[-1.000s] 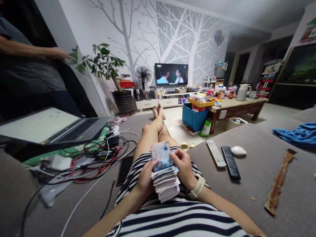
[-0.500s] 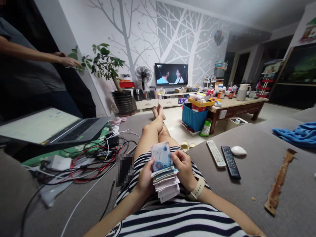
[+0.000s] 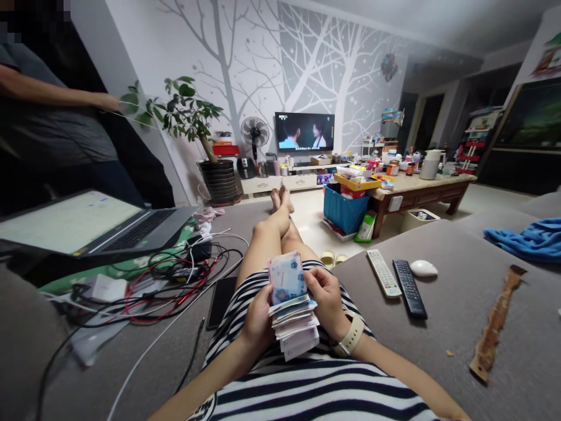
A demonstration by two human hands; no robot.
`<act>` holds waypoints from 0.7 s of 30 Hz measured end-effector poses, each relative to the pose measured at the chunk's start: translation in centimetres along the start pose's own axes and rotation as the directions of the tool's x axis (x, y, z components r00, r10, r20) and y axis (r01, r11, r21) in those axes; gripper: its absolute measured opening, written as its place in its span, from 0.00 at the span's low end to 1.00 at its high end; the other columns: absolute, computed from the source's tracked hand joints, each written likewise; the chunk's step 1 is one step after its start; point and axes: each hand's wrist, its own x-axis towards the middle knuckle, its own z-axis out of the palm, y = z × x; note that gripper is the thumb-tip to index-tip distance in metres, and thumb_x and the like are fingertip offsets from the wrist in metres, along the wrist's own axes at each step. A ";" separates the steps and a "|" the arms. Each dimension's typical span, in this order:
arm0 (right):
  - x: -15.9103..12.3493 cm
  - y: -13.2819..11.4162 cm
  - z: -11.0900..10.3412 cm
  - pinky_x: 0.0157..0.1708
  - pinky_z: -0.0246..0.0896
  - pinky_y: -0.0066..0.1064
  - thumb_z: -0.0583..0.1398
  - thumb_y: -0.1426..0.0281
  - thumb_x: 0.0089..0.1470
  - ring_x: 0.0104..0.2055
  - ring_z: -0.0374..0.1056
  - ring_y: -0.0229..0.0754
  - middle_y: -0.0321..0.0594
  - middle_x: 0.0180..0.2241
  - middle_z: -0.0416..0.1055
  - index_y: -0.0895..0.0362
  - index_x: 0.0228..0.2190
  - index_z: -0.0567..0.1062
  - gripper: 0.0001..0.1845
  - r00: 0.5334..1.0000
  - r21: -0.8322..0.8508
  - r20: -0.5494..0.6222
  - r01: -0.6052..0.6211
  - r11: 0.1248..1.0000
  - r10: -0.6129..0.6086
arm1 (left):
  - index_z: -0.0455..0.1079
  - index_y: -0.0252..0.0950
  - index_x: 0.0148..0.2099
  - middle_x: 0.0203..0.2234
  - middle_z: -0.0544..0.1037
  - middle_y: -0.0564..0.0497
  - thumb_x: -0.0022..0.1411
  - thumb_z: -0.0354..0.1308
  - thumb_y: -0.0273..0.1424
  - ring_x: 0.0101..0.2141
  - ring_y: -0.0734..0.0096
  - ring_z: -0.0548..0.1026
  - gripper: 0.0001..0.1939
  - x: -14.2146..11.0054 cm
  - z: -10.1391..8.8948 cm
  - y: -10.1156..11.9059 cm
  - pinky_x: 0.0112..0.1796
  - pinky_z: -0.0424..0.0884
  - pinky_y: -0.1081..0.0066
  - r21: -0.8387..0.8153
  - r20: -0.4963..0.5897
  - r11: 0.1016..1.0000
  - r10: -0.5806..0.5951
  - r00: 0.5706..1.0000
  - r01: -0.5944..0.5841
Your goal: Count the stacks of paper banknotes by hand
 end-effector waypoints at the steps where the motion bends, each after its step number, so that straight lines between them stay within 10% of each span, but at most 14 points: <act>1: 0.0 0.0 0.0 0.24 0.49 0.29 0.63 0.55 0.54 0.23 0.52 0.35 0.31 0.19 0.59 0.56 0.20 0.68 0.21 1.000 0.003 0.001 -0.001 1.000 0.001 | 0.75 0.37 0.32 0.37 0.82 0.47 0.53 0.62 0.43 0.54 0.42 0.74 0.14 0.0 0.0 0.0 0.51 0.71 0.47 -0.008 0.031 0.999 -0.048 0.998 0.048; 21: 0.5 0.3 0.0 0.25 0.53 0.28 0.68 0.54 0.49 0.22 0.57 0.35 0.30 0.19 0.63 0.56 0.22 0.70 0.21 0.997 0.042 -0.053 -0.052 0.998 0.055 | 0.75 0.37 0.30 0.26 0.82 0.50 0.46 0.67 0.40 0.50 0.41 0.76 0.13 -1.3 0.6 1.3 0.49 0.72 0.51 0.024 0.103 0.992 -0.129 0.986 0.127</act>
